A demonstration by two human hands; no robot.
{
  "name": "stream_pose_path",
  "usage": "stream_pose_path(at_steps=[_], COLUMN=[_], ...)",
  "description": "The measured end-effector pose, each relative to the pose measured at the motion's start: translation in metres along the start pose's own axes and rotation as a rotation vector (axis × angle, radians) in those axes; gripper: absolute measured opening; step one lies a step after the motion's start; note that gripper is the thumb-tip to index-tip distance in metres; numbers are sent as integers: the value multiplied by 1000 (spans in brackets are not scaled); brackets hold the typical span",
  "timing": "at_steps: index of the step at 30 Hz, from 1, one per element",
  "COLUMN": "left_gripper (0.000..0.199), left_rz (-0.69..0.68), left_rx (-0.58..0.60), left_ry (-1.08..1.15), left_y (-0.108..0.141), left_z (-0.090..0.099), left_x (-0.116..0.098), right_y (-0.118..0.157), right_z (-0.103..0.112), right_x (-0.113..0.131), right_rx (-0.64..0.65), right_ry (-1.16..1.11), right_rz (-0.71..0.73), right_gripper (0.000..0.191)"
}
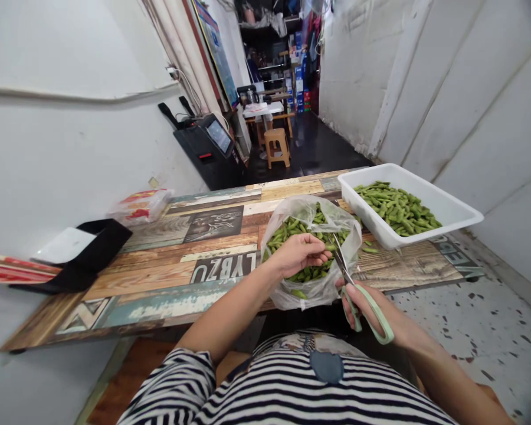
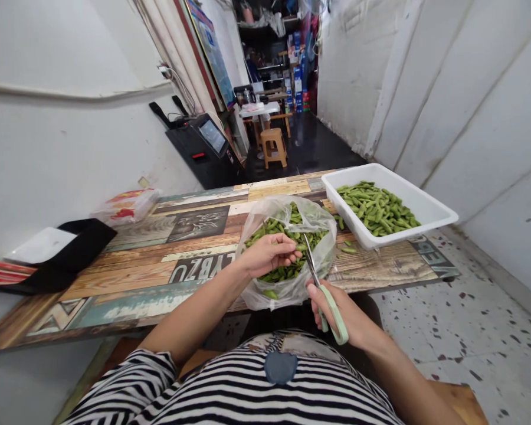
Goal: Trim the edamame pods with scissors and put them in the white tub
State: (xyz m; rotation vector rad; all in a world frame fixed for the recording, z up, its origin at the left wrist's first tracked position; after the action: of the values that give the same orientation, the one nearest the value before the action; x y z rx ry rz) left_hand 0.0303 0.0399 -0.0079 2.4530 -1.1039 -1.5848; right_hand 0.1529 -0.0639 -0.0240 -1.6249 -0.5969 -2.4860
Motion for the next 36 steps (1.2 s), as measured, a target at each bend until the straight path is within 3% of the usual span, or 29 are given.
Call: stream_pose_path(at_steps=[8, 16, 22, 26, 30, 33, 36], left_gripper=[13, 20, 14, 13, 16, 11, 21], left_rz=[-124, -173, -142, -142, -84, -59, -200], left_rx=[-75, -75, -127, -203, -154, -90, -85], left_ry=[53, -59, -52, 173, 347, 106, -503], left_y=[3, 5, 6, 4, -6, -15, -27], left_z=[2, 4, 10, 27, 34, 30, 22], left_x=[5, 2, 5, -9, -22, -23, -25], right_y=[-4, 0, -3, -4, -1, 1, 1], right_z=[1, 2, -6, -5, -2, 1, 2], right_x=[-11, -8, -22, -28, -20, -15, -19], right_rx=[-21, -46, -62, -56, -13, -5, -6], right_ry=[13, 48, -33, -149, -183, -138, -127], right_rz=[-1, 10, -114, -149, -57, 8, 18], right_gripper=[46, 35, 39, 43, 46, 46, 45])
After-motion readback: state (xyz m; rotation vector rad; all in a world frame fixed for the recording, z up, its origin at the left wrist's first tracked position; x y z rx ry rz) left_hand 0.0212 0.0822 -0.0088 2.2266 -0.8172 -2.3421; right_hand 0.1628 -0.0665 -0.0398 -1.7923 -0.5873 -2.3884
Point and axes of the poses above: each hand's wrist, its own y-axis away from the middle knuckle, its own z-axis out of the back of the hand, x = y × z, the point moved 6 cm from there along -y, towards the middle knuckle, and after that the axes turned 9 degrees about y, right-handed, at the moved point
